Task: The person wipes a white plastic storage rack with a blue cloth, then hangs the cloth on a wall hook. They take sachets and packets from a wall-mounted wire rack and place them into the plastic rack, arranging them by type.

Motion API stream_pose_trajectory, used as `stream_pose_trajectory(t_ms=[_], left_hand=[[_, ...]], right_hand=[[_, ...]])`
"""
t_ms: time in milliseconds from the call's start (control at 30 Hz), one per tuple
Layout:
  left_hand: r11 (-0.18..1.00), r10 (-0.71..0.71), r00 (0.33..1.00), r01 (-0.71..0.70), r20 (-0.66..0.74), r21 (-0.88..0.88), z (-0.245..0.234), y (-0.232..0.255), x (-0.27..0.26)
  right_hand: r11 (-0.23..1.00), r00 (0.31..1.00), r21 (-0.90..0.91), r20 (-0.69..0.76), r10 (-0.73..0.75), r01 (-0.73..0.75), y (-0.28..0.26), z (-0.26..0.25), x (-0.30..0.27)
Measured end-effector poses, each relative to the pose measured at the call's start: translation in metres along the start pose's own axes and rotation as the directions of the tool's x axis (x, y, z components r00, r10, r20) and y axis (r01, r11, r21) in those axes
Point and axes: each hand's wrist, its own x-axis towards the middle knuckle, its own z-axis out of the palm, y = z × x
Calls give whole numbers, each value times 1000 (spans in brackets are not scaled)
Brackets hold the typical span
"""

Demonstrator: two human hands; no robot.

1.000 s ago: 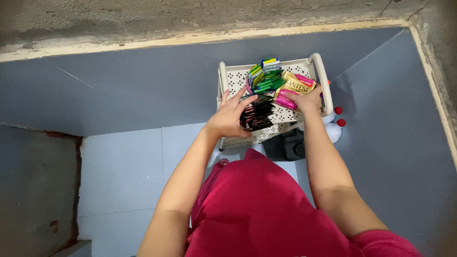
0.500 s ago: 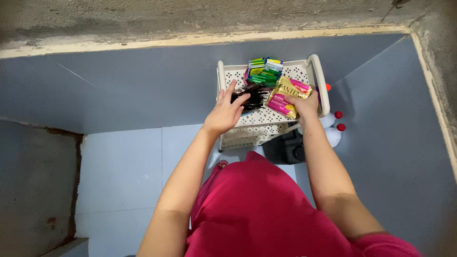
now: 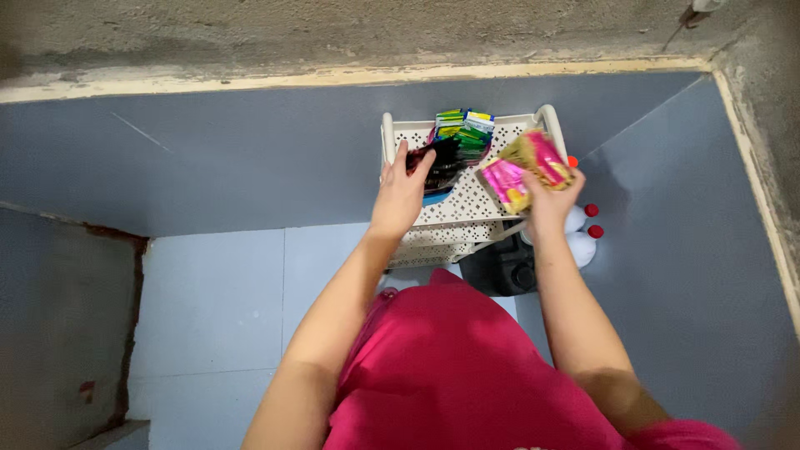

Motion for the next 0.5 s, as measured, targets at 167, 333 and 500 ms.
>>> stream_pose_trajectory(t_ms=[167, 333, 500], left_hand=[[984, -125, 986, 138, -113, 113, 6, 16, 24], [979, -173, 976, 185, -129, 90, 1, 28, 22], [997, -79, 995, 80, -63, 18, -4, 33, 1]], right_hand=[[959, 998, 280, 46, 37, -49, -36, -2, 0], [928, 978, 346, 193, 76, -140, -48, 9, -5], [949, 920, 253, 385, 78, -187, -31, 17, -25]])
